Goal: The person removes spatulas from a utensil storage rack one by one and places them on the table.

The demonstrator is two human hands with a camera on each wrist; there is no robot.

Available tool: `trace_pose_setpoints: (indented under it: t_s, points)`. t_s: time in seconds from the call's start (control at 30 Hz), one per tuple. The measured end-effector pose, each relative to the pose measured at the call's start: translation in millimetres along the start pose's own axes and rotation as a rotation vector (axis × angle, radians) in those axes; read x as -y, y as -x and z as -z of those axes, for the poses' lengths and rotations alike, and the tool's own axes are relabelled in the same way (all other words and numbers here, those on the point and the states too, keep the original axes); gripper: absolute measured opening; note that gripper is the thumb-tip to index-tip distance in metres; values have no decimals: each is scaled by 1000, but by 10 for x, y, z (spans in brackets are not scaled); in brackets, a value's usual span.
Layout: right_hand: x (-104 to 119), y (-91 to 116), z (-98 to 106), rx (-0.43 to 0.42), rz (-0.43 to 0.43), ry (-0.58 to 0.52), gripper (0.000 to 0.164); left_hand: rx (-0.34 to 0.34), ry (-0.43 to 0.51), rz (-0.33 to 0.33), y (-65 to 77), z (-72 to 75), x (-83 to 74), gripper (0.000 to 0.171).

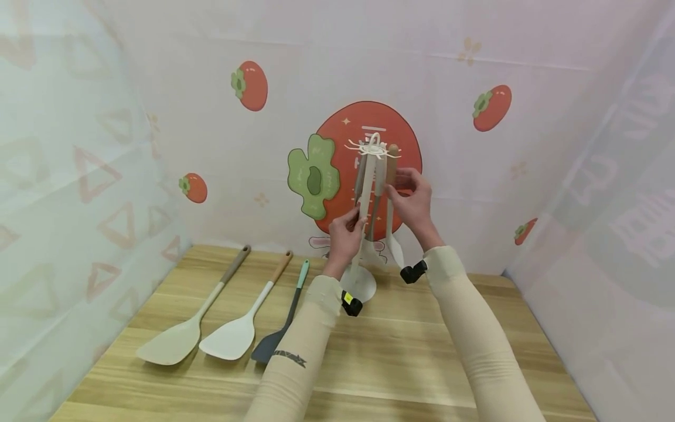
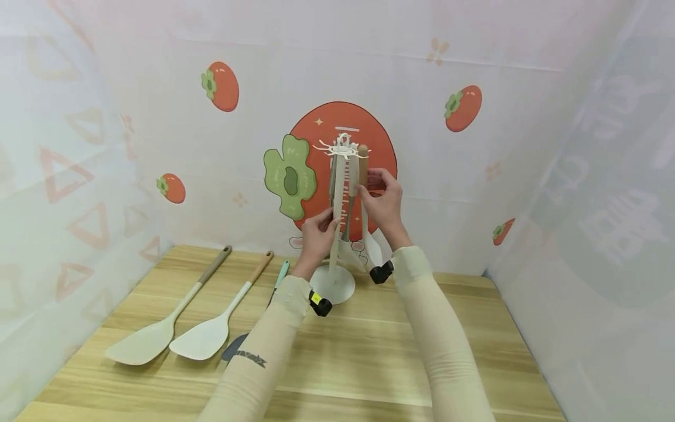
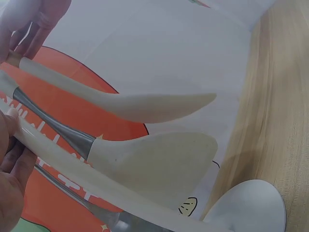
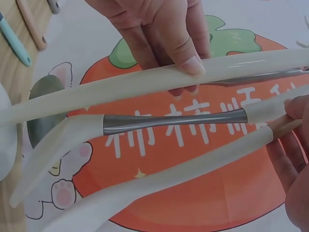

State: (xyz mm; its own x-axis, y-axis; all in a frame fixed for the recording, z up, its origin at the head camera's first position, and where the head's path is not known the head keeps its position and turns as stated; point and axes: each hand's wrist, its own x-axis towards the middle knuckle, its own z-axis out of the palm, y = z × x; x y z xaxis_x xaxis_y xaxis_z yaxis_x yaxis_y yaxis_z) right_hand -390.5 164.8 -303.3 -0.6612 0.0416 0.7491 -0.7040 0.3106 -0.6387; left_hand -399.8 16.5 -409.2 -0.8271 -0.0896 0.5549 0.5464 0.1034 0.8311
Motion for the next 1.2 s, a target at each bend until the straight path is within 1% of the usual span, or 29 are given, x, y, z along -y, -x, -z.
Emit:
trace_pose_setpoints:
  t_s: [0.33, 0.67, 0.97, 1.2]
  points:
    - [19, 7, 25, 3, -5, 18, 33, -7, 14, -3, -3, -3, 5, 39]
    - [46, 50, 37, 2, 9, 11, 35, 6, 17, 20, 18, -2, 14, 39]
    - [51, 81, 65, 7, 5, -1, 36, 4, 33, 34, 53, 3, 17, 39]
    - [85, 37, 111, -11, -6, -37, 38, -1, 26, 28, 36, -8, 27, 38]
